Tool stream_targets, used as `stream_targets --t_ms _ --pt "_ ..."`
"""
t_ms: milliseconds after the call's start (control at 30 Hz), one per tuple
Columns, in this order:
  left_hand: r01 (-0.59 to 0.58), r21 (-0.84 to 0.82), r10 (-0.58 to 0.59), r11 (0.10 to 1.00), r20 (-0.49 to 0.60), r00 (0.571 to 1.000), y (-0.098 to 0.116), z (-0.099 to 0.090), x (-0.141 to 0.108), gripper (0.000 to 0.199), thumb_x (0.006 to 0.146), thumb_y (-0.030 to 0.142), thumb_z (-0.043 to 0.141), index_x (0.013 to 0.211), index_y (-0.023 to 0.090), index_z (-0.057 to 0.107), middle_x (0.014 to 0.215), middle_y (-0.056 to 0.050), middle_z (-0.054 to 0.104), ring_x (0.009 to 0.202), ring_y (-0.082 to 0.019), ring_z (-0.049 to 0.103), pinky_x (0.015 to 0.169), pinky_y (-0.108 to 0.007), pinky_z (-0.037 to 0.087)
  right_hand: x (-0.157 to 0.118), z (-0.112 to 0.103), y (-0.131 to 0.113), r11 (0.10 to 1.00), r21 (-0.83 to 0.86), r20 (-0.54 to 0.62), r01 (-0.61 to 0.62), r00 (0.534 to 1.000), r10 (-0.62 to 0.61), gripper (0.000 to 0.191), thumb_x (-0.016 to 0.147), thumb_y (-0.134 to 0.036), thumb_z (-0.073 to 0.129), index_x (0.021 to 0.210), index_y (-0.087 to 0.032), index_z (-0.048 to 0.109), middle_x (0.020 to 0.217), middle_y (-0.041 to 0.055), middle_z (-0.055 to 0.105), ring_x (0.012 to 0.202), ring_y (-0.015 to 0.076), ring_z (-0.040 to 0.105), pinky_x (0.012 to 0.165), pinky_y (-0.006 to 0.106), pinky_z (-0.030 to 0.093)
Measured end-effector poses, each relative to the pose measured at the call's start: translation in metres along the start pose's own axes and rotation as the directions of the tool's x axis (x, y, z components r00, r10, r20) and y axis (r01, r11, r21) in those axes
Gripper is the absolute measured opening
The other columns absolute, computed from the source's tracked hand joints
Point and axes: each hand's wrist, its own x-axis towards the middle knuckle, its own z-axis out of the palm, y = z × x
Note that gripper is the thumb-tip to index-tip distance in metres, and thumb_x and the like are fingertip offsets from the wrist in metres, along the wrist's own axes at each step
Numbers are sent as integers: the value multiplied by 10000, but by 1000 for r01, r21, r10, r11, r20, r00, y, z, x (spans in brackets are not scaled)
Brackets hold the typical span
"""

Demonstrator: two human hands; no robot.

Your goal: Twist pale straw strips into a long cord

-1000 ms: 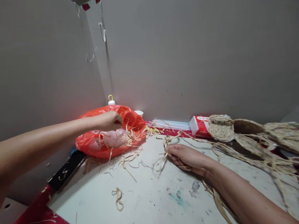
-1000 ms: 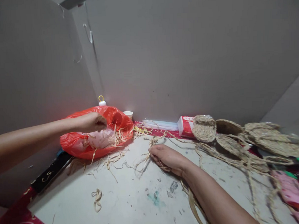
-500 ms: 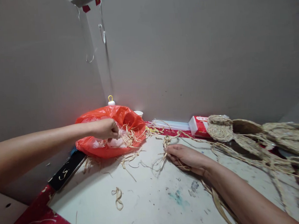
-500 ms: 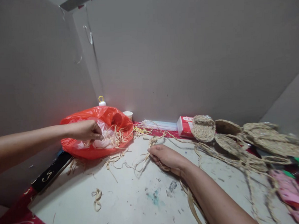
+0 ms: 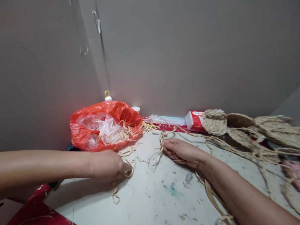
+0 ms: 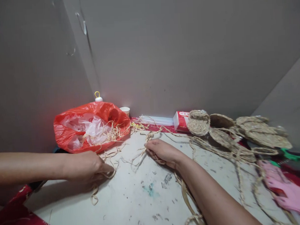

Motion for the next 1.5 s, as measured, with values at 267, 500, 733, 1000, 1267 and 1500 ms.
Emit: stream_targets --t_ms 267,500,733,1000,1267,1500 --pt "309 -76 -316 948 -110 942 -8 -20 5 186 794 264 528 728 172 676 621 -28 628 525 -108 471 509 -247 284 -1 -1 0 1000 6 2 -11 1000 11 343 791 -369 545 531 -192 407 412 -78 358 306 30 230 299 171 141" --pt "415 -186 -430 891 -46 902 -1 4 33 340 737 469 576 579 170 615 557 -25 579 476 -106 416 468 -249 271 0 -2 1 1000 0 4 -4 1000 4 344 800 -364 536 534 -192 404 417 -78 362 302 29 231 298 175 141" --pt "318 -489 -394 812 -57 917 -9 17 37 92 634 109 503 572 171 529 548 32 549 527 -95 475 510 -202 347 0 -2 1 1000 4 1 -4 1000 4 339 798 -355 540 533 -193 403 412 -82 346 302 30 227 295 171 142" --pt "328 -685 -423 650 33 906 -25 22 36 81 633 201 578 663 182 506 613 19 618 592 -135 595 530 -212 424 0 -2 1 1000 3 1 2 1000 -2 343 786 -366 552 533 -196 395 409 -84 336 303 29 222 303 173 125" --pt "371 -401 -461 838 -155 874 -20 20 40 89 698 268 576 670 183 571 646 7 622 584 -118 534 534 -217 356 -3 1 -3 1000 16 -7 -15 1000 15 350 800 -351 546 525 -193 397 412 -79 349 303 28 222 304 172 127" --pt "377 -412 -411 830 5 911 -20 16 38 66 658 182 556 593 181 546 574 34 587 558 -104 511 513 -204 335 -2 -1 -2 1000 20 0 -14 1000 14 352 803 -345 543 523 -190 398 409 -77 356 300 26 223 296 168 125"
